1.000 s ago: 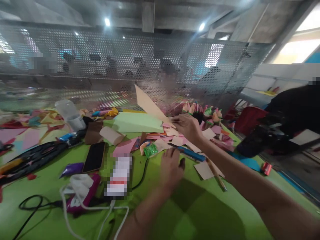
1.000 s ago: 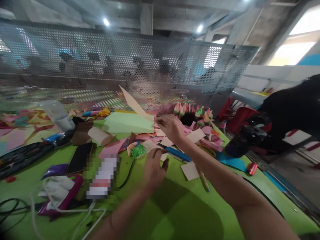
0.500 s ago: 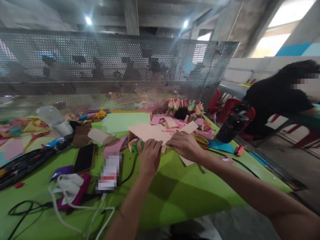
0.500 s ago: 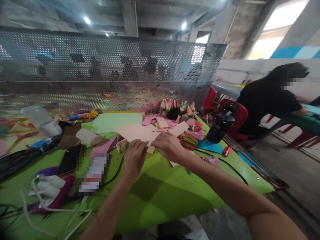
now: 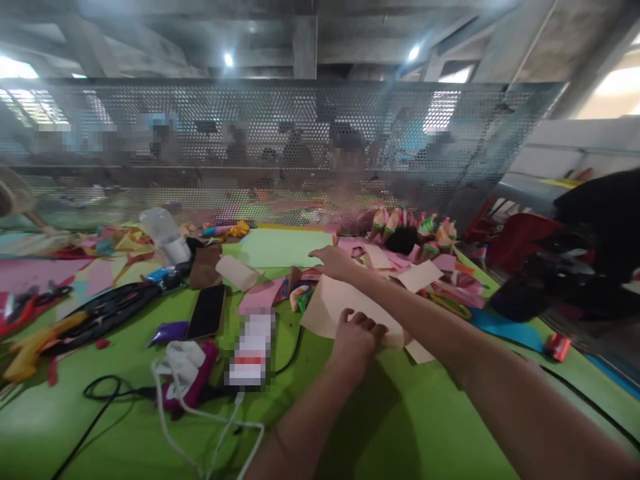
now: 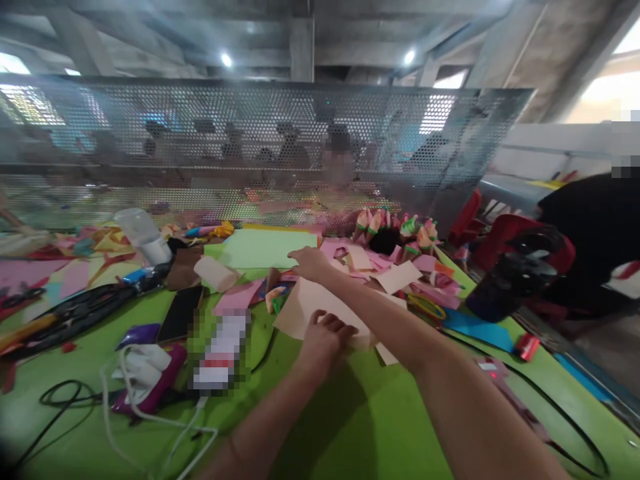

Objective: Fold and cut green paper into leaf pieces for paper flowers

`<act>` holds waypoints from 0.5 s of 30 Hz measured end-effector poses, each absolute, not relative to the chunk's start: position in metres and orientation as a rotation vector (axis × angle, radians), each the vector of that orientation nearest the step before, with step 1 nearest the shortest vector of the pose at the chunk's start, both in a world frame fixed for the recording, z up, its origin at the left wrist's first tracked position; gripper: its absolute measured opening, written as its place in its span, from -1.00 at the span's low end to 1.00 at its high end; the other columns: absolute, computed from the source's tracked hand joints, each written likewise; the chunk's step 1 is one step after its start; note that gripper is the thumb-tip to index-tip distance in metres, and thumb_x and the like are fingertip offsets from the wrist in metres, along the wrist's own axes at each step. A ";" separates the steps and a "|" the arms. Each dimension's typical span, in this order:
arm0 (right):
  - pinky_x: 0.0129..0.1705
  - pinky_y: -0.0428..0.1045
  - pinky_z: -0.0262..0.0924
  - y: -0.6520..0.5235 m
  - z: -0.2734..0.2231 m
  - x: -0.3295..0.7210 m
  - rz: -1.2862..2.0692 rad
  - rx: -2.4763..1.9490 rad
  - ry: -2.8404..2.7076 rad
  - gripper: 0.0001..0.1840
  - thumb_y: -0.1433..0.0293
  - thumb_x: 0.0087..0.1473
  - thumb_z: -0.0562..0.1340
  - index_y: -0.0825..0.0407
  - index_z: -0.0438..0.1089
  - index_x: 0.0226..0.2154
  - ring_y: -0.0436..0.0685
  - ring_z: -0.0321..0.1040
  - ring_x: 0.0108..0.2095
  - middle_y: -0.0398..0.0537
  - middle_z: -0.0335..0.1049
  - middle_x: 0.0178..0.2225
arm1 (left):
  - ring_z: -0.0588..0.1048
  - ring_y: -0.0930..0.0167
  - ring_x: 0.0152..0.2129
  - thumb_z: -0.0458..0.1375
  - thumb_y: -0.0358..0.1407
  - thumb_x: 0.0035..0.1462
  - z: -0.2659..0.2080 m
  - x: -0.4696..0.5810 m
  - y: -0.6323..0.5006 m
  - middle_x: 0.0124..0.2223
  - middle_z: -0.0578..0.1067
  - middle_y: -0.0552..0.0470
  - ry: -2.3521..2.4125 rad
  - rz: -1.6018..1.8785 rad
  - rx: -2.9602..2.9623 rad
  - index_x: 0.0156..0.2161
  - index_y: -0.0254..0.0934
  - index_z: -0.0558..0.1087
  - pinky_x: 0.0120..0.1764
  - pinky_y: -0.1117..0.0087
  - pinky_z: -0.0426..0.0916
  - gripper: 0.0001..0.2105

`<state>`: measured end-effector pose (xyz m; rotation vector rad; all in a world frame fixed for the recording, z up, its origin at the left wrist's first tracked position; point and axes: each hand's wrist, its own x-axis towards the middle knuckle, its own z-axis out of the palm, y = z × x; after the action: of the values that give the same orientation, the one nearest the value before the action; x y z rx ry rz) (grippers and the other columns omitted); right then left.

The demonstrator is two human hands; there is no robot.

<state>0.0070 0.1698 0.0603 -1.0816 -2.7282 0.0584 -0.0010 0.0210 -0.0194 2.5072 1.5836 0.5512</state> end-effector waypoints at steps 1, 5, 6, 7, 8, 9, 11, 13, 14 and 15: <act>0.05 0.08 0.21 0.176 0.053 -0.002 0.040 -1.101 -2.748 -0.54 0.42 0.10 0.23 0.03 0.39 0.08 0.28 0.36 0.06 0.11 0.47 0.03 | 0.42 0.28 -0.14 0.16 -0.35 0.13 -0.022 -0.001 0.023 -0.20 0.58 -0.03 1.566 0.554 2.511 -0.07 -0.13 0.48 0.07 0.14 0.13 -0.76; 0.04 0.19 0.24 0.195 0.033 -0.016 -0.018 -1.201 -2.801 -0.64 0.42 0.14 0.24 0.13 0.40 0.01 0.29 0.39 -0.02 0.20 0.48 -0.08 | 0.42 0.30 -0.19 0.14 -0.37 0.15 -0.028 0.000 0.028 -0.27 0.57 -0.04 1.555 0.504 2.513 -0.21 -0.15 0.52 0.01 0.17 0.17 -0.86; 0.03 0.20 0.27 0.198 0.031 -0.016 -0.026 -1.221 -2.809 -0.66 0.38 0.18 0.23 0.12 0.39 0.01 0.26 0.40 -0.04 0.17 0.46 -0.06 | 0.42 0.30 -0.20 0.14 -0.38 0.15 -0.028 0.001 0.028 -0.28 0.56 -0.04 1.557 0.487 2.508 -0.25 -0.15 0.53 0.00 0.18 0.17 -0.87; 0.00 0.20 0.30 0.200 0.029 -0.016 -0.031 -1.238 -2.814 -0.66 0.33 0.21 0.22 0.11 0.37 0.01 0.22 0.39 -0.05 0.12 0.42 -0.03 | 0.42 0.30 -0.21 0.14 -0.38 0.15 -0.028 0.001 0.028 -0.29 0.56 -0.04 1.557 0.481 2.507 -0.26 -0.15 0.53 -0.01 0.18 0.17 -0.87; -0.02 0.19 0.32 0.203 0.028 -0.014 -0.033 -1.251 -2.815 -0.66 0.28 0.23 0.21 0.09 0.36 0.01 0.19 0.39 -0.06 0.08 0.39 0.00 | 0.42 0.30 -0.22 0.14 -0.38 0.15 -0.027 0.001 0.028 -0.29 0.56 -0.04 1.554 0.487 2.512 -0.25 -0.15 0.53 -0.01 0.17 0.16 -0.87; -0.03 0.18 0.33 0.205 0.028 -0.013 -0.033 -1.263 -2.808 -0.67 0.26 0.23 0.20 0.08 0.37 -0.01 0.17 0.39 -0.06 0.07 0.38 0.00 | 0.42 0.30 -0.22 0.14 -0.38 0.16 -0.025 0.001 0.027 -0.29 0.56 -0.04 1.544 0.499 2.526 -0.24 -0.15 0.53 0.00 0.17 0.16 -0.86; -0.02 0.16 0.29 0.208 0.028 -0.010 -0.029 -1.285 -2.763 -0.76 0.31 0.23 0.20 0.09 0.46 -0.12 0.21 0.42 -0.07 0.12 0.47 -0.08 | 0.42 0.30 -0.21 0.13 -0.38 0.16 -0.022 0.000 0.025 -0.26 0.57 -0.05 1.522 0.513 2.563 -0.20 -0.17 0.53 0.00 0.16 0.15 -0.85; -0.04 0.12 0.24 0.211 0.029 -0.008 -0.014 -1.302 -2.680 -0.79 0.36 0.20 0.19 0.09 0.54 -0.27 0.27 0.45 -0.09 0.19 0.55 -0.20 | 0.42 0.28 -0.20 0.12 -0.38 0.17 -0.021 -0.001 0.023 -0.24 0.57 -0.05 1.514 0.499 2.583 -0.17 -0.18 0.53 0.00 0.15 0.15 -0.83; -0.06 0.09 0.23 0.213 0.030 -0.007 -0.002 -1.310 -2.626 -0.78 0.36 0.18 0.19 0.07 0.55 -0.30 0.28 0.46 -0.11 0.19 0.57 -0.23 | 0.42 0.27 -0.19 0.11 -0.37 0.18 -0.021 -0.002 0.023 -0.23 0.57 -0.05 1.519 0.490 2.581 -0.15 -0.19 0.53 0.00 0.15 0.16 -0.82; -0.10 0.06 0.23 0.214 0.031 -0.007 0.013 -1.319 -2.565 -0.79 0.35 0.17 0.20 0.05 0.55 -0.29 0.27 0.47 -0.13 0.17 0.57 -0.23 | 0.41 0.27 -0.18 0.10 -0.37 0.19 -0.022 -0.002 0.024 -0.22 0.57 -0.05 1.528 0.484 2.572 -0.12 -0.18 0.52 -0.01 0.16 0.17 -0.80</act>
<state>-0.0066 0.2142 0.0315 -1.3186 -2.5653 0.0129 -0.0024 0.0236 -0.0219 2.5724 1.5285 0.4843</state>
